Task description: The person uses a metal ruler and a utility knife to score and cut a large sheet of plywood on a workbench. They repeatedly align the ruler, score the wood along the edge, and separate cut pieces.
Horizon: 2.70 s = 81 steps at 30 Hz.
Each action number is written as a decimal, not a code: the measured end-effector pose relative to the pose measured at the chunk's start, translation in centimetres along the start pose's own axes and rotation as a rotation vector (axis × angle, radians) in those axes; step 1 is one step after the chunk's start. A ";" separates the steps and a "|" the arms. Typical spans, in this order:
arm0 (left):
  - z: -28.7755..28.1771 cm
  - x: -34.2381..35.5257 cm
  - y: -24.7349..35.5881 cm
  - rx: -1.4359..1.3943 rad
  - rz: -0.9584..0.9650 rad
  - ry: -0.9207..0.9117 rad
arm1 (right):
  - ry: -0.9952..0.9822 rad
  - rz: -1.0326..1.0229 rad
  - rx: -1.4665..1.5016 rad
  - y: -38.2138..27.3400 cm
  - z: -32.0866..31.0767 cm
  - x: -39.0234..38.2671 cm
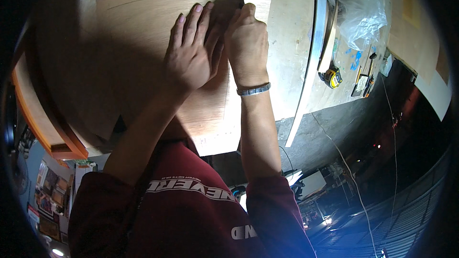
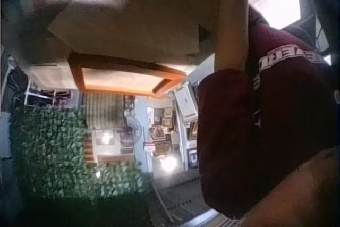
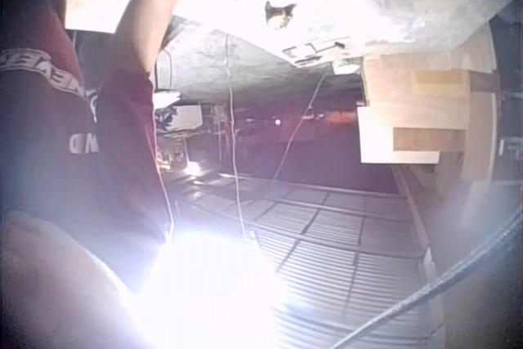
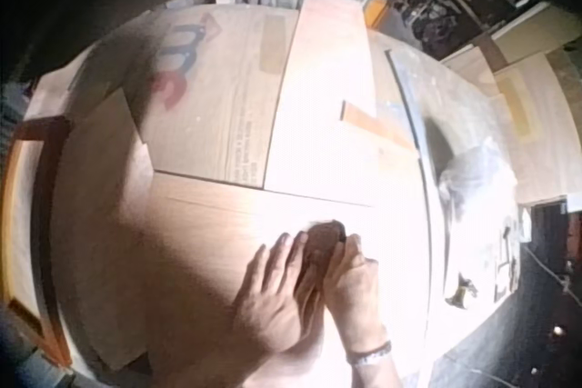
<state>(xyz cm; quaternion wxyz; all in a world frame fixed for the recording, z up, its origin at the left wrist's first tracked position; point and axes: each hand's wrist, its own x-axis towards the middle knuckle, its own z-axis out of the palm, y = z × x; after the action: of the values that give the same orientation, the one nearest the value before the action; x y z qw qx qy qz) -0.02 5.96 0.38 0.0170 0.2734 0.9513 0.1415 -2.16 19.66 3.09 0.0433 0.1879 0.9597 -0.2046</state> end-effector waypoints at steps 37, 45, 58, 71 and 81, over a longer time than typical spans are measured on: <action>2.8 -0.1 0.5 0.062 -0.046 0.052 | -0.169 -0.004 0.013 3.4 0.3 -14.3; 6.1 0.5 -1.4 0.221 0.026 0.270 | -0.255 0.130 0.012 3.0 -0.2 -23.0; 5.9 0.7 -1.8 0.088 0.110 0.326 | -0.243 0.131 -0.054 3.7 -0.2 -28.3; 5.9 1.3 -1.5 0.235 0.095 0.248 | -0.045 0.330 0.106 4.9 0.8 -30.2; 1.3 -0.6 0.4 0.127 0.011 0.062 | 0.148 0.030 0.109 2.2 -0.2 -8.7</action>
<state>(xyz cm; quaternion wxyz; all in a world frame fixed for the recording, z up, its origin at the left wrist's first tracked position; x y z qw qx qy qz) 0.82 6.32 -0.81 -0.0307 0.2746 0.9569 0.0895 6.75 18.63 3.87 -0.0352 0.2193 0.9446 -0.2416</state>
